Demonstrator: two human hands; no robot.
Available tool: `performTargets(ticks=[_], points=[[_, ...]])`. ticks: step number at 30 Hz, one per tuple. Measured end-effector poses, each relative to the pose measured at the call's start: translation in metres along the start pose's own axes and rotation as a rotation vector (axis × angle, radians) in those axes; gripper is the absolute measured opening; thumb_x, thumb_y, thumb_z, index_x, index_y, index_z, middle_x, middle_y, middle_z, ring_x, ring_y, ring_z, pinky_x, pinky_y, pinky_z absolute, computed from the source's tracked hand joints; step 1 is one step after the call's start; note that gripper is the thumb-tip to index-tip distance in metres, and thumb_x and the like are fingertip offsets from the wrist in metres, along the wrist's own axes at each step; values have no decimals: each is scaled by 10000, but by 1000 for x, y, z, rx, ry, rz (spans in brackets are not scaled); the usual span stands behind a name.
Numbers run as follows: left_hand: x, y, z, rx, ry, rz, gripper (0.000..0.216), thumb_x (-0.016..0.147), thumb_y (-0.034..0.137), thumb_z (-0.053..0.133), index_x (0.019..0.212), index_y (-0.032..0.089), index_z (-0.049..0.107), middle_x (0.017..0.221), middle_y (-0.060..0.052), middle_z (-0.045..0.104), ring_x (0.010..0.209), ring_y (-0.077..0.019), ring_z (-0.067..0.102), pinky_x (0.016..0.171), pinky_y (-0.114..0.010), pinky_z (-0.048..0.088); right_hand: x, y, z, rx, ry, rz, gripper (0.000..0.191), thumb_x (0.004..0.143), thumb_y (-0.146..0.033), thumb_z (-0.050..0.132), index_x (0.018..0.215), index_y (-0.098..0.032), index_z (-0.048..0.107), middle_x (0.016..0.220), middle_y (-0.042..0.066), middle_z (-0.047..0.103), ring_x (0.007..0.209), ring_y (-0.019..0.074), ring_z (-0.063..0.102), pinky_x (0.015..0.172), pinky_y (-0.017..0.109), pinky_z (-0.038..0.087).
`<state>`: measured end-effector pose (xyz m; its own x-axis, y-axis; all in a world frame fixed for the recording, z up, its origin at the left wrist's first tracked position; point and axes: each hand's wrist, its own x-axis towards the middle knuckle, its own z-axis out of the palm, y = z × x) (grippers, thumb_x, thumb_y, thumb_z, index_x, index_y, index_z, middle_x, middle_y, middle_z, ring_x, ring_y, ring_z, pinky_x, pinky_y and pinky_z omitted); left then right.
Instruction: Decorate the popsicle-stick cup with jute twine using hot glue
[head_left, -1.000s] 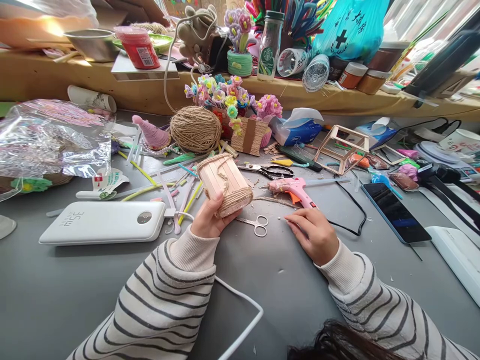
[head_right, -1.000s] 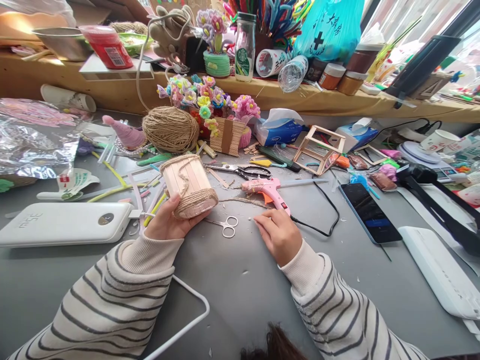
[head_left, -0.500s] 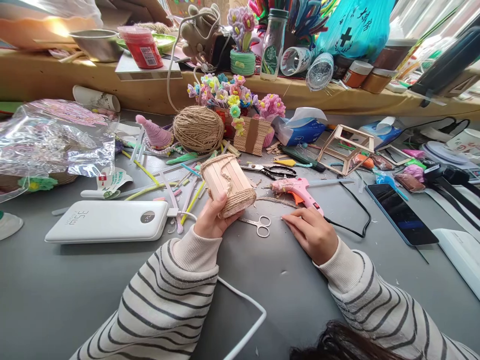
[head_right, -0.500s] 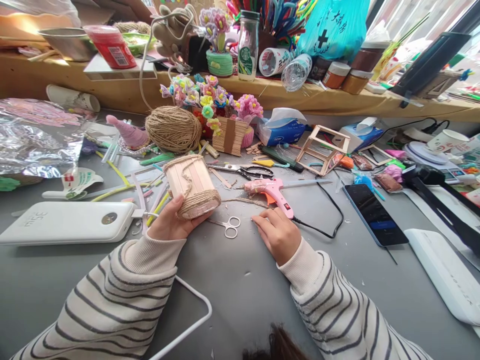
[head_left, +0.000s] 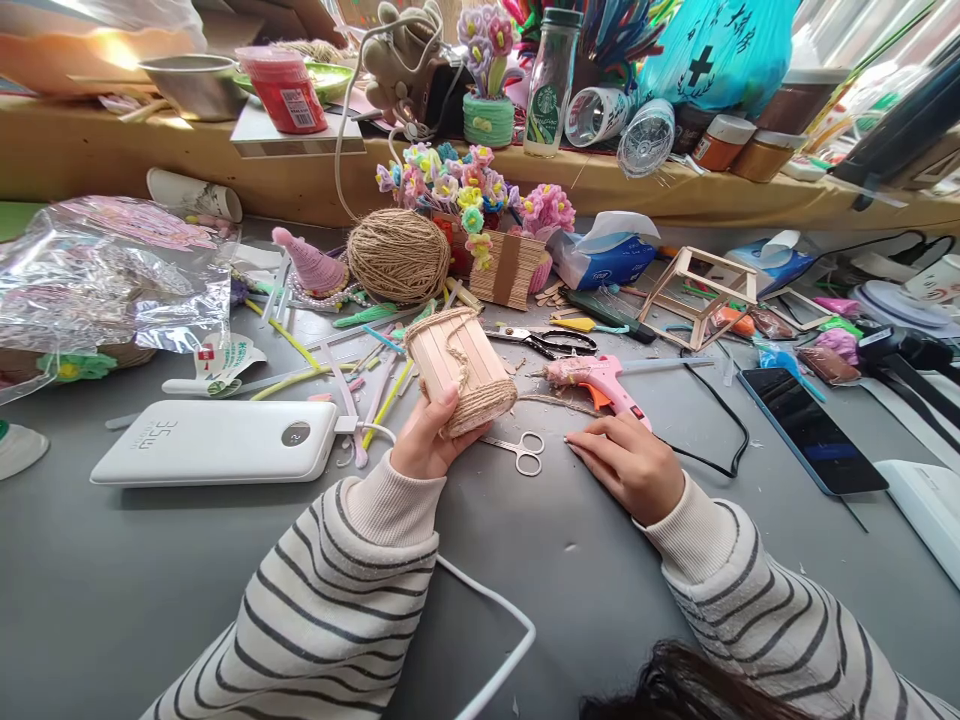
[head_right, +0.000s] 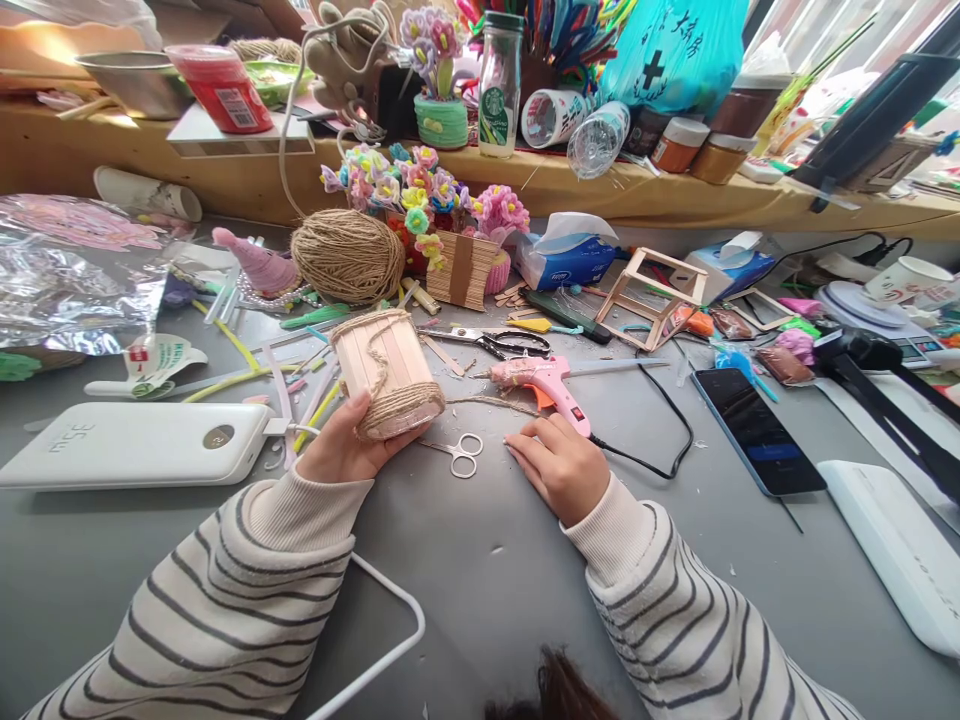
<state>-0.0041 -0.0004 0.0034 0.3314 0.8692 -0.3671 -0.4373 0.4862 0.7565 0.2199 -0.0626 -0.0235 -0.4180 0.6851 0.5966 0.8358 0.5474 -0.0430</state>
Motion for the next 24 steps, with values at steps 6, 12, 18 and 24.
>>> performTargets(ticks=[6,12,18,24], points=[[1,-1,-1,11,2,8,574,692,346,638,1216,210,446,1058,-39,646,988,-221,602,859,-333,498,-3,-1,1,15,16,39,93,771,-157,593,831,-122,655,707,64,616,682,148,564,626,284,509],[1,-2,0,-1,13,8,520,682,344,647,1160,208,494,1006,-27,662,933,-199,623,798,-287,518,-4,-1,2,8,12,28,134,778,-148,581,883,-121,661,731,70,626,687,148,558,628,286,510],[2,-3,0,-26,20,6,500,670,323,659,1132,202,512,967,-23,672,893,-191,634,761,-276,531,-1,-1,1,-3,0,-8,146,786,-113,560,877,-115,673,713,70,635,679,148,551,612,272,509],[2,-3,0,-25,34,12,518,675,316,655,1156,197,503,990,-31,666,902,-193,634,754,-271,536,-1,-3,1,-15,6,-19,128,782,-114,570,861,-121,671,702,57,640,655,136,550,602,259,503]])
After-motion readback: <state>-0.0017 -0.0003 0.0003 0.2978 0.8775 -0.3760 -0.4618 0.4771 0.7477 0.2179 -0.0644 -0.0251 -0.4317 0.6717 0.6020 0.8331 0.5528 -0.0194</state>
